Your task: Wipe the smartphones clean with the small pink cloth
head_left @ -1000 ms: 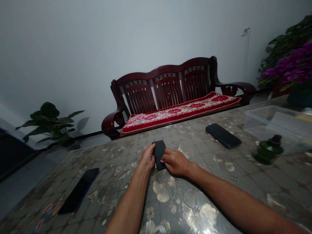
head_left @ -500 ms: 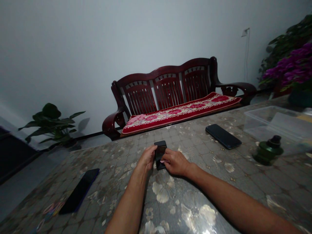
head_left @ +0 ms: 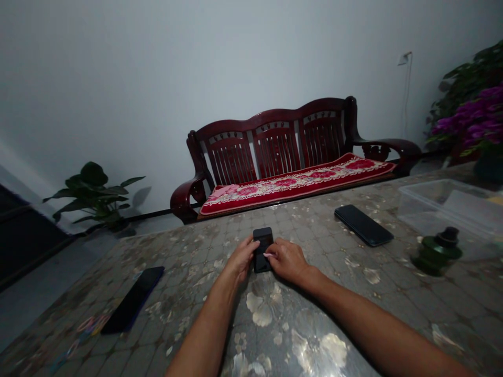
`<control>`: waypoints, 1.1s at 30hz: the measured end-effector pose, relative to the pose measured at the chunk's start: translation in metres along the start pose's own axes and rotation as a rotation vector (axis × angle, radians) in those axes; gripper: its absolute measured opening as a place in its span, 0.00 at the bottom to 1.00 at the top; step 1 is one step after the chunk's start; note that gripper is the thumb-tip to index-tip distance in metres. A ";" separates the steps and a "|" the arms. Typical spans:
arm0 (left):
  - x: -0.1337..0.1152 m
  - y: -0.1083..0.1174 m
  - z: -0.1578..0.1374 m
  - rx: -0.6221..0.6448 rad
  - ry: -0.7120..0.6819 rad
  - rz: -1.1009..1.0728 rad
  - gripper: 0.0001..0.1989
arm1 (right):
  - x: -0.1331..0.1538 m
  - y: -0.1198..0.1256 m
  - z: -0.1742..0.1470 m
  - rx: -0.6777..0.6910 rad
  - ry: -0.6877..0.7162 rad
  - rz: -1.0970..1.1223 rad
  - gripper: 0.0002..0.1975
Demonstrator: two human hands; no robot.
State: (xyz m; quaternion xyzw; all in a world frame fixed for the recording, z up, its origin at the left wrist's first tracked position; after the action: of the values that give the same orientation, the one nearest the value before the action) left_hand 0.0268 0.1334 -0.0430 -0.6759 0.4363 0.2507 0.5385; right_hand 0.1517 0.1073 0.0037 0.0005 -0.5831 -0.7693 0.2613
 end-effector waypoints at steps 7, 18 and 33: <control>-0.001 -0.003 -0.027 0.071 -0.075 0.121 0.21 | 0.006 0.002 -0.004 0.042 -0.024 -0.020 0.10; -0.010 -0.001 -0.077 0.164 -0.736 1.369 0.24 | -0.027 -0.009 0.013 -0.052 0.021 0.252 0.08; 0.002 -0.016 -0.087 0.228 -0.711 1.541 0.18 | 0.016 -0.009 -0.003 0.114 0.263 0.092 0.14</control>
State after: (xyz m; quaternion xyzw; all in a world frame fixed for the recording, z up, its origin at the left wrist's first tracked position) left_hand 0.0305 0.0506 -0.0110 -0.0139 0.6016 0.6984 0.3873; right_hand 0.1353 0.0997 -0.0003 0.0894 -0.5861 -0.7152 0.3700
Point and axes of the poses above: each hand's wrist, its own z-axis towards the middle knuckle, its own y-axis out of the back of the hand, x = y × z, the point moved 10 cm from there along z, towards the middle knuckle, and after that the axes turned 8 degrees about -z, right-handed, at the moved point
